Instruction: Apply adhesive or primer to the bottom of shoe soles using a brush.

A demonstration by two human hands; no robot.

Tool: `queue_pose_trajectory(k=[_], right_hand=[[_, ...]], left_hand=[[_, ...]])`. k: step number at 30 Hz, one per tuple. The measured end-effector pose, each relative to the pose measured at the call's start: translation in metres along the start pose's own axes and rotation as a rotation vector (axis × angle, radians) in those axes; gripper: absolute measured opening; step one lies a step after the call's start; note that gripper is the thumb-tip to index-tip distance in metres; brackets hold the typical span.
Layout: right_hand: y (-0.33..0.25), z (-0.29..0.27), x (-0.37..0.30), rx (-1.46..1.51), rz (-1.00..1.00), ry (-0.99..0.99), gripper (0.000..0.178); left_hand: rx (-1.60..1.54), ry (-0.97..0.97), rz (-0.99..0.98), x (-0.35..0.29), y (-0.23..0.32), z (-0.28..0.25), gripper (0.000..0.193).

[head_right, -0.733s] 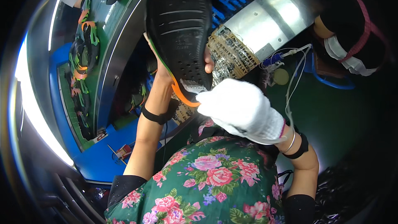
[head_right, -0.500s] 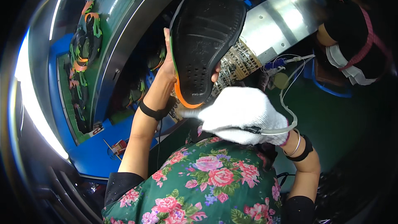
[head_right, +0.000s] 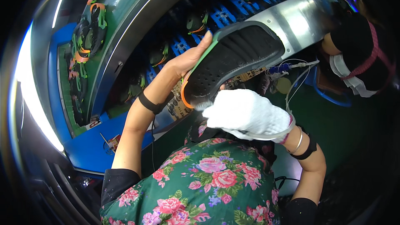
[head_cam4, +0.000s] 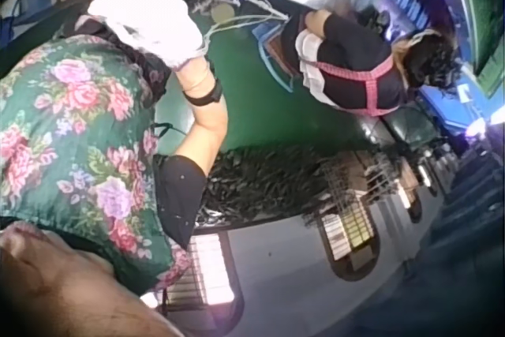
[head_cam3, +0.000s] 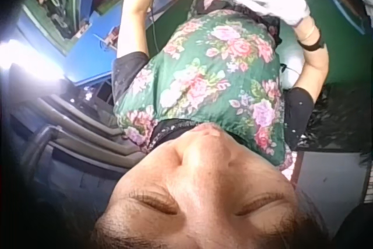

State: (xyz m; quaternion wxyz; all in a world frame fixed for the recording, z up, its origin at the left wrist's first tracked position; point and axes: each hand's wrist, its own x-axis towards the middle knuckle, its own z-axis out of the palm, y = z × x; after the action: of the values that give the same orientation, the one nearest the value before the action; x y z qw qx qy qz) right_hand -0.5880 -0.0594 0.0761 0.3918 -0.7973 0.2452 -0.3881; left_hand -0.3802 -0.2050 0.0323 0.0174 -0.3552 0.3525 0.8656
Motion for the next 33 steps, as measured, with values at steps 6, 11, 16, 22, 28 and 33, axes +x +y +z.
queue_pose_trajectory(k=[6,11,16,22,28,33], right_hand=[[0.005,-0.006,0.001,0.263,0.161,0.165,0.018],[0.001,-0.017,-0.009,0.427,0.496,0.662,0.018],[-0.007,-0.033,0.01,0.081,0.543,0.641,0.015],[-0.001,-0.033,0.004,-0.222,0.279,0.424,0.023],[-0.021,-0.022,0.006,-0.319,0.235,0.54,0.022],[-0.025,-0.016,0.01,-0.397,0.164,0.654,0.021]], left_hand=[[-0.143,0.151,0.001,0.0,-0.009,0.008,0.094],[-0.802,0.046,0.084,-0.001,-0.033,0.011,0.094],[-0.619,0.024,0.294,0.001,-0.068,0.031,0.06],[-0.317,0.166,0.283,-0.006,-0.081,0.035,0.041],[-1.009,-0.133,0.41,-0.008,-0.085,0.041,0.055],[-1.148,-0.357,0.478,-0.014,-0.072,0.041,0.072]])
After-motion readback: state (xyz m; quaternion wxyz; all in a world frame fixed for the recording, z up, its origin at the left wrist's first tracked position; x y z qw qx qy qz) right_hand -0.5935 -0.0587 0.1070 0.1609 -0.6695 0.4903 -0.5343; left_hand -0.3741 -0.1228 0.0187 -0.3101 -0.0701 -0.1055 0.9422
